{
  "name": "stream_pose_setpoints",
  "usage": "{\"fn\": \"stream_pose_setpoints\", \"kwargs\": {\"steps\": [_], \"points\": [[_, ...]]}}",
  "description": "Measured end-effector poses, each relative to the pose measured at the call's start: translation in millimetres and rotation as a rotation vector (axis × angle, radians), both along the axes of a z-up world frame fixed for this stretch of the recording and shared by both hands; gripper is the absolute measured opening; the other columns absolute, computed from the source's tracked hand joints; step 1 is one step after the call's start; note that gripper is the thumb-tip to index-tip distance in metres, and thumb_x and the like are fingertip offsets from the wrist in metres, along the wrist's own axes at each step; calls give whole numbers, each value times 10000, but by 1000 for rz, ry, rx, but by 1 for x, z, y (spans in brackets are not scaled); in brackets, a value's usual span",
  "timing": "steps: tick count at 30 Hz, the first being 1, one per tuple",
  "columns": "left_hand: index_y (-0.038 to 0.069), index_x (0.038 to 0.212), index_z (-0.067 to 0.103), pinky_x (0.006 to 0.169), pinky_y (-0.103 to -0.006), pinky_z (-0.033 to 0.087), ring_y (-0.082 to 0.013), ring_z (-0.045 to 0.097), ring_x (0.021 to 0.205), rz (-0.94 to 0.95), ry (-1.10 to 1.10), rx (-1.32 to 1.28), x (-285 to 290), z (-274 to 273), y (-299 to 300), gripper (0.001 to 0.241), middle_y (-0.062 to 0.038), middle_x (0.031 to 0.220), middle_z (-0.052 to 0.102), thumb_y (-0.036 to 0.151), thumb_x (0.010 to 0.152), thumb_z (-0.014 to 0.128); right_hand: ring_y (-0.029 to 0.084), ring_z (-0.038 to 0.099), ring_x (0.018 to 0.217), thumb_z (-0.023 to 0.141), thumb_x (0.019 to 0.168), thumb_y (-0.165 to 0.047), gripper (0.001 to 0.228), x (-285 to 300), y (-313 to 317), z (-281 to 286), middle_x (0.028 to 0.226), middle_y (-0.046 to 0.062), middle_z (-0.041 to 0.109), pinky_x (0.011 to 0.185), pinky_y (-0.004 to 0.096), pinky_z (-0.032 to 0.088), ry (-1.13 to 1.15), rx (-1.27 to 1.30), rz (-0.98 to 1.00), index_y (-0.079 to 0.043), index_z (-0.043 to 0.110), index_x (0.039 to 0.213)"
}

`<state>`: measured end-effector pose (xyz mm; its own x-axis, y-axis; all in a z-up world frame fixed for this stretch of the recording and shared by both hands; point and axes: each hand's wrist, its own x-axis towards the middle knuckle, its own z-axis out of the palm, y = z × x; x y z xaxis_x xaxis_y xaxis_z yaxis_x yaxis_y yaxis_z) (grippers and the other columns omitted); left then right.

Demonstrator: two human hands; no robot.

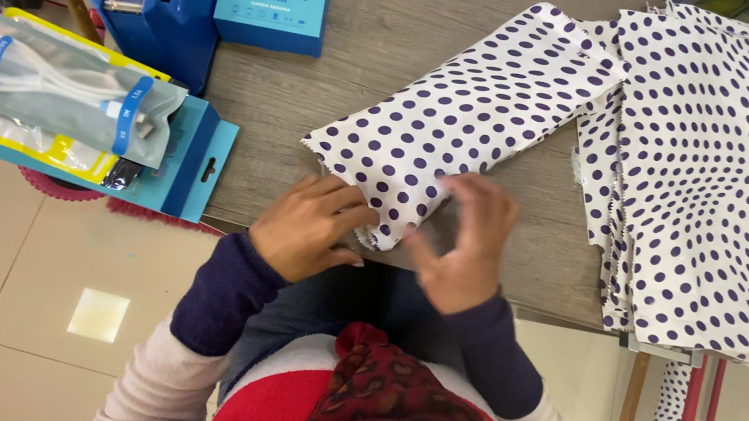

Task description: The person wraps a small blue electronic box in white and blue polka-dot paper, folding the edges and securing them with tape from a blue dispenser on the desk.

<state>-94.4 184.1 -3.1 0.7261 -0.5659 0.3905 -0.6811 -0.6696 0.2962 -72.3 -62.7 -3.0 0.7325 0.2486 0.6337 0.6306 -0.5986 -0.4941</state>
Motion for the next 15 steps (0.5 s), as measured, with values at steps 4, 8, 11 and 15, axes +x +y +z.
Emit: {"fn": "stream_pose_setpoints", "kwargs": {"steps": [4, 8, 11, 15], "points": [[157, 1080, 744, 877, -429, 540, -289, 703, 1044, 40, -71, -13, -9, -16, 5, 488, -37, 989, 710, 394, 702, 942, 354, 349, 1276, 833, 787, -555, 679, -8, 9, -14, 1435, 36, 445, 1067, 548, 245, 104, -264, -93, -257, 636, 1365], [139, 1075, 766, 1004, -469, 544, -308, 708, 1122, 54, -177, -49, -19, 1, 11, 374, -85, 1047, 759, 453, 883, 830, 381, 366, 1338, 765, 849, -364, 560, 0, -10, -8, 1480, 88, 489, 1077, 575, 235, 130, -372, -175, -263, 652, 1389], [178, 1124, 779, 1029, -476, 519, -304, 673, 1190, 122, -290, 11, -15, 10, 17, 296, -67, 1139, 759, 372, 905, 822, 399, 383, 1383, 705, 899, -247, 511, 4, -31, -5, 1517, 104, 524, 1089, 597, 219, 160, -400, -216, -233, 657, 1407], [237, 1218, 749, 981, -442, 484, -275, 614, 1231, 201, -500, 95, -3, 12, 11, 267, -21, 1282, 693, 259, 956, 799, 403, 337, 1434, 640, 934, -167, 420, -1, -40, -4, 1482, 69, 552, 1081, 627, 176, 30, -388, -354, -230, 696, 1345]]}}
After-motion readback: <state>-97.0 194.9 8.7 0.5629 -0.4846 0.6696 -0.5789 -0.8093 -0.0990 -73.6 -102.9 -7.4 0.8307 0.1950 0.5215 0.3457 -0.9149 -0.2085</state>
